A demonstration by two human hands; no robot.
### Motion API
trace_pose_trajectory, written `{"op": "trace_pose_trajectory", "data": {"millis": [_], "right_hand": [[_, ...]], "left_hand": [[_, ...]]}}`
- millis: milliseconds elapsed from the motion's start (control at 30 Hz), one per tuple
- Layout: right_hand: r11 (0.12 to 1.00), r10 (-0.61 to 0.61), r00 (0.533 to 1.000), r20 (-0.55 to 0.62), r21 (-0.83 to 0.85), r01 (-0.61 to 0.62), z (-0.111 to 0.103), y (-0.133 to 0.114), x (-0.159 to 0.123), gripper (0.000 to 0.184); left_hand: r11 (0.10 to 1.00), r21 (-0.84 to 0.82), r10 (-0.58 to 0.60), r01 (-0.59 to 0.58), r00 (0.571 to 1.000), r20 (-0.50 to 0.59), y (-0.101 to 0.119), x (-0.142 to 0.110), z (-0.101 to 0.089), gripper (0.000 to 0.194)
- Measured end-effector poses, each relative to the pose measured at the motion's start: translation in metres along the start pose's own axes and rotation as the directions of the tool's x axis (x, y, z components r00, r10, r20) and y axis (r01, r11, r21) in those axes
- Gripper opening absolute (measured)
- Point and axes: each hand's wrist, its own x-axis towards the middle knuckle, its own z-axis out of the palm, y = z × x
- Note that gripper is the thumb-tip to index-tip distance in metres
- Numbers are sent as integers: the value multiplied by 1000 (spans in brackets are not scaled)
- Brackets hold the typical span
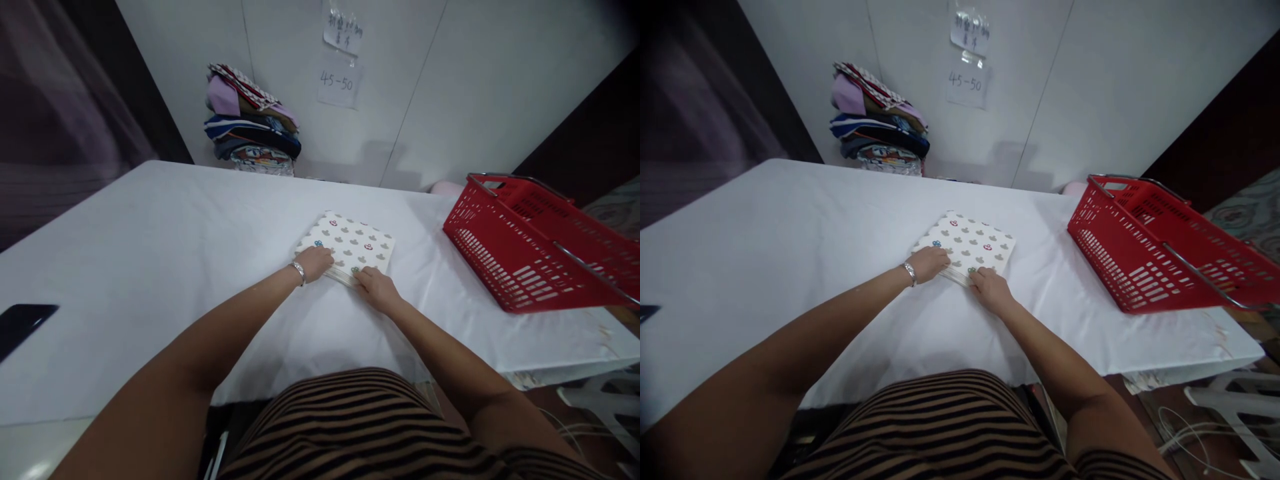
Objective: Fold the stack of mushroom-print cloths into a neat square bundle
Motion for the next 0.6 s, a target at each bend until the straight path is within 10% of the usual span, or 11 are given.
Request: {"op": "trace_pose_trajectory", "data": {"millis": [600], "right_hand": [[994, -73, 992, -107, -95, 62, 15, -5, -14, 35]], "left_hand": [[989, 103, 120, -104, 978, -169, -10, -22, 22, 13]]}}
